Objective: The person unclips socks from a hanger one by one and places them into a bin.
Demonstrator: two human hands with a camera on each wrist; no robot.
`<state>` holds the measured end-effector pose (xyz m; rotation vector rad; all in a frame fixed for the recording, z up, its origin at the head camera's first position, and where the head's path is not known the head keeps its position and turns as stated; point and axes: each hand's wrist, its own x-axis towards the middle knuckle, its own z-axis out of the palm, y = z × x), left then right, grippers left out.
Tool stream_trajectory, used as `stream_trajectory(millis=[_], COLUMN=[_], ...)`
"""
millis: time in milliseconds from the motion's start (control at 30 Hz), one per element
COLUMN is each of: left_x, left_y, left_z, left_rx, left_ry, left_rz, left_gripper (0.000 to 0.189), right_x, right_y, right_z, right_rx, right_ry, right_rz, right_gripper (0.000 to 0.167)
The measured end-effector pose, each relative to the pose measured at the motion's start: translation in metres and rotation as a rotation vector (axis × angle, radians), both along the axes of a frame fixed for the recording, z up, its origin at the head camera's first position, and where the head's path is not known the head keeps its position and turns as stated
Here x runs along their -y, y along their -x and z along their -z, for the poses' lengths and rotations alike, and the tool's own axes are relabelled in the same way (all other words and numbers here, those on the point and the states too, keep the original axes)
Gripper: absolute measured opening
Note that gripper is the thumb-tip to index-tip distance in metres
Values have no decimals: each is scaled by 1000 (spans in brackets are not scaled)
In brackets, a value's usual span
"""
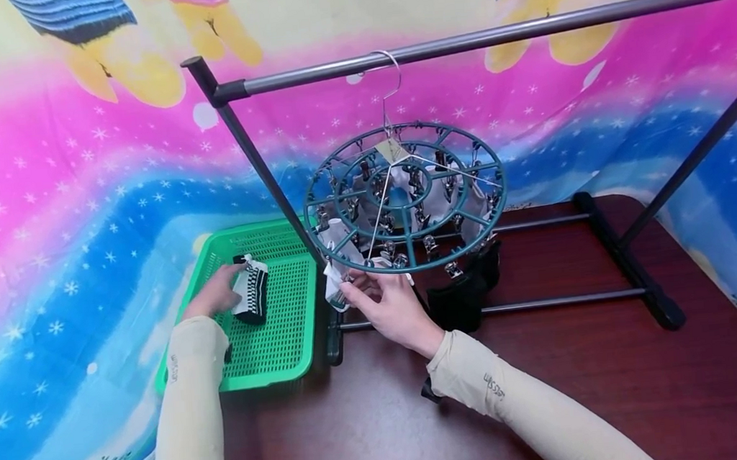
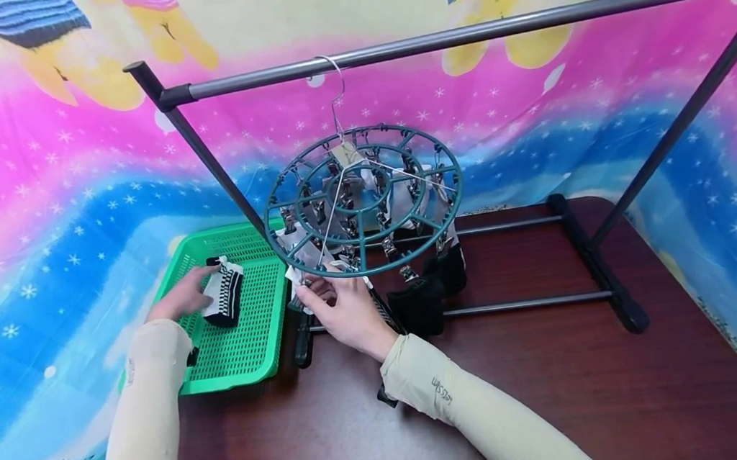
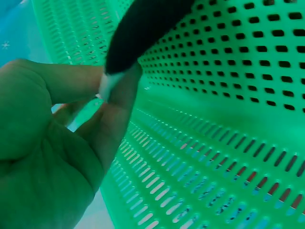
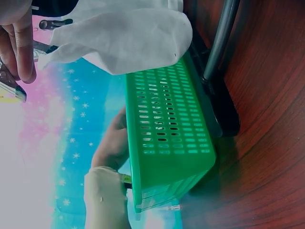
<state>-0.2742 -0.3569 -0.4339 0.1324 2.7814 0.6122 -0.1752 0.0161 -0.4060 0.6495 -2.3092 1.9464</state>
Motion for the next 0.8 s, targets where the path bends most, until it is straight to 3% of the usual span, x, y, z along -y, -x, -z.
stream_trajectory(millis=[100,300,433,667,800], left_x=[3,3,0,-8,-9], left_y=[-1,-2,-4,-11,-12], left_z=[5,13,15,13,15], left_rx=[35,165,209,180,162], left_ry=[43,14,23,193,195], left_rz=[-17,-14,-20,-87,-114], left_gripper=[88,95,93,84,80], right_x=[1,1,1,1,1], right_y=[0,0,-1,-3,-3], right_z=[0,0,-1,-3,-4], right_rx=[3,8,12,12,19], right_ry=[3,7,5,1,8], right_rz=[1,-1,-11,-4,-11], right_gripper=[31,30,32,31,31])
